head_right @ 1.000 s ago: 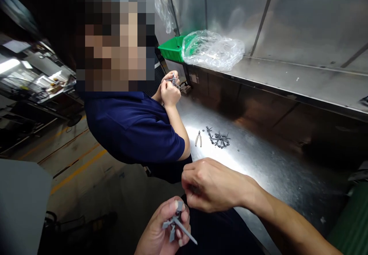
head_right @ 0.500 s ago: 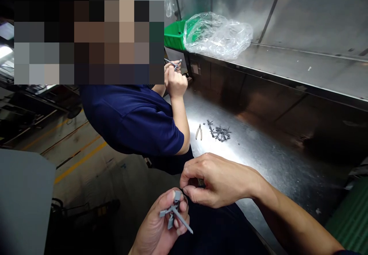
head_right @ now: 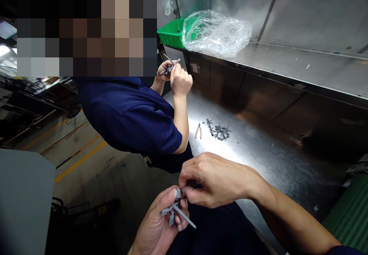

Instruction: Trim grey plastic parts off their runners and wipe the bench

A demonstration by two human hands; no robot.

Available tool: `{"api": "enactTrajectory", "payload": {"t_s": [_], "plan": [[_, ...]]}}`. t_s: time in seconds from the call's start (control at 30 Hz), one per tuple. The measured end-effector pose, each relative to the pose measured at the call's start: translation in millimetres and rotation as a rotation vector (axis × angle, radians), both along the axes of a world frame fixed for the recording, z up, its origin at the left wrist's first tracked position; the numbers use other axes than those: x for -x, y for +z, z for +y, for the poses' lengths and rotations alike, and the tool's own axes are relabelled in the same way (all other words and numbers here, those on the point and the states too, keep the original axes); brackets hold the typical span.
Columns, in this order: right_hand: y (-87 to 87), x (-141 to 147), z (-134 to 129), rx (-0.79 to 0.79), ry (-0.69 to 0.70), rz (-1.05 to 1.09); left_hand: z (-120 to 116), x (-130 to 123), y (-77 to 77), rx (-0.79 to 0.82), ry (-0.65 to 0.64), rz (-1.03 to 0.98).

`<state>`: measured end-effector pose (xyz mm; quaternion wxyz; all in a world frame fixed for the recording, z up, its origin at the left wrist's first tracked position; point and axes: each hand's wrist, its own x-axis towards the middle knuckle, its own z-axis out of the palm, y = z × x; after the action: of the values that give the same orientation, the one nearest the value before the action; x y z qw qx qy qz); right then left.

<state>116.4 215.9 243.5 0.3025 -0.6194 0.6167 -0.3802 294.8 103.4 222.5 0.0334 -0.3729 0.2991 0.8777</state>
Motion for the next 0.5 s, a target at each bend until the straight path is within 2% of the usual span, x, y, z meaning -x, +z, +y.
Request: {"api": "enactTrajectory", "payload": {"t_s": [0.5], "plan": [[-2.2, -5.5, -2.3, 0.002, 0.011, 0.036, 2.2, -3.1, 1.7, 0.019, 0.004, -0.004]]}}
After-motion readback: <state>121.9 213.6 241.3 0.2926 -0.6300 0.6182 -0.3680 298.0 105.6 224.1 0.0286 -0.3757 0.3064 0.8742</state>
